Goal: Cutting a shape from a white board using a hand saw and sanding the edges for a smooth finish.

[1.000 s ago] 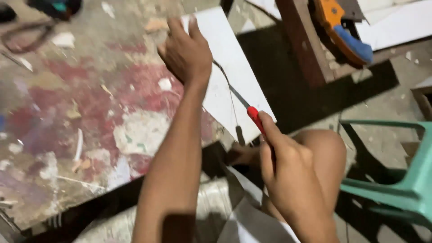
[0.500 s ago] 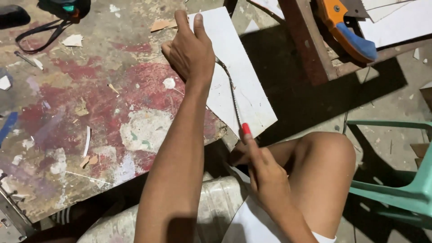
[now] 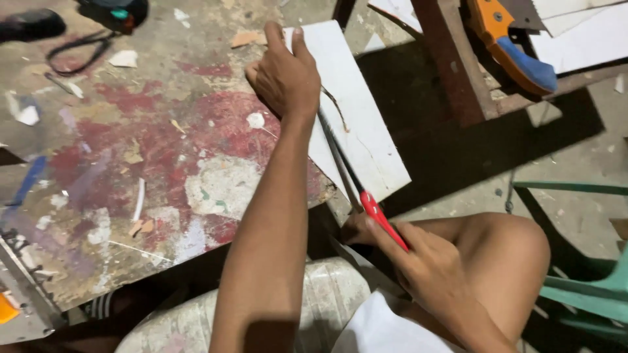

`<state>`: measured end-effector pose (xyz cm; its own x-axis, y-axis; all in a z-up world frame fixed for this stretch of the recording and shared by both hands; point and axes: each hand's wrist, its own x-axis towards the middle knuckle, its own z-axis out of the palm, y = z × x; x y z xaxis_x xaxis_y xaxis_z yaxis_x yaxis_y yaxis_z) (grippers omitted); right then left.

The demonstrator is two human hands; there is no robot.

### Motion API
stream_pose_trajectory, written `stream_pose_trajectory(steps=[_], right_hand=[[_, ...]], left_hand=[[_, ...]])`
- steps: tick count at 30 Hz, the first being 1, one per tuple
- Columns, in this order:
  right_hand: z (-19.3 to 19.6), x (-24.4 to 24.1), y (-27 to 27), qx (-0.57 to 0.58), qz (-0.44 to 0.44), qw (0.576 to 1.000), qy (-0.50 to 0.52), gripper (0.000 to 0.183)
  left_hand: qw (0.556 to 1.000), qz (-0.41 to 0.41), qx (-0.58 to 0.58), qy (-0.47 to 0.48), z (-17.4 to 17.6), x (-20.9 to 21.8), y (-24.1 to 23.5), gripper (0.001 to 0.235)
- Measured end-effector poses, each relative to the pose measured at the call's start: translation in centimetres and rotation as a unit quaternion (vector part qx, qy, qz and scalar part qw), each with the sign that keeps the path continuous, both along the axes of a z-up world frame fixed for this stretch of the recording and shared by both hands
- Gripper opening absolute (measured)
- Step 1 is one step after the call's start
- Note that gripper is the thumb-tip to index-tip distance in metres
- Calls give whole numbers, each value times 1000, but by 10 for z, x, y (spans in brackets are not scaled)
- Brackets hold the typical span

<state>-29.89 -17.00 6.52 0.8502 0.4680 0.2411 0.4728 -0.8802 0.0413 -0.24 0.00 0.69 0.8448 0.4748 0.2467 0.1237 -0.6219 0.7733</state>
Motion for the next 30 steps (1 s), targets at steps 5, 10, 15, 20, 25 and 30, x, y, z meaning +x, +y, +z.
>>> stream_pose_trajectory(steps=[5,10,15,20,25,30], right_hand=[[19,-44,-22,67,-56,989,123,64],[60,-54,11,246,-216,934,146,57],[123,-52,63,287,-408,858,125,45],[47,-126,-17,309,-481,801,178,69],[55,-120,-11,283,-519,774,228,60],[70,-107,-7,238,-531,779,235,60]], left_hand=[[1000,7,-14,-19,-1,-2,-1,20],[1000,0,1,-19,-2,-2,-2,21],[1000,0,-1,-1,-2,-1,-2,22],[1000,2,-5,-10,-1,0,-2,22],[1000,6,7,-29,-5,0,-3,22],[1000,1,-1,-17,-7,1,-4,22]])
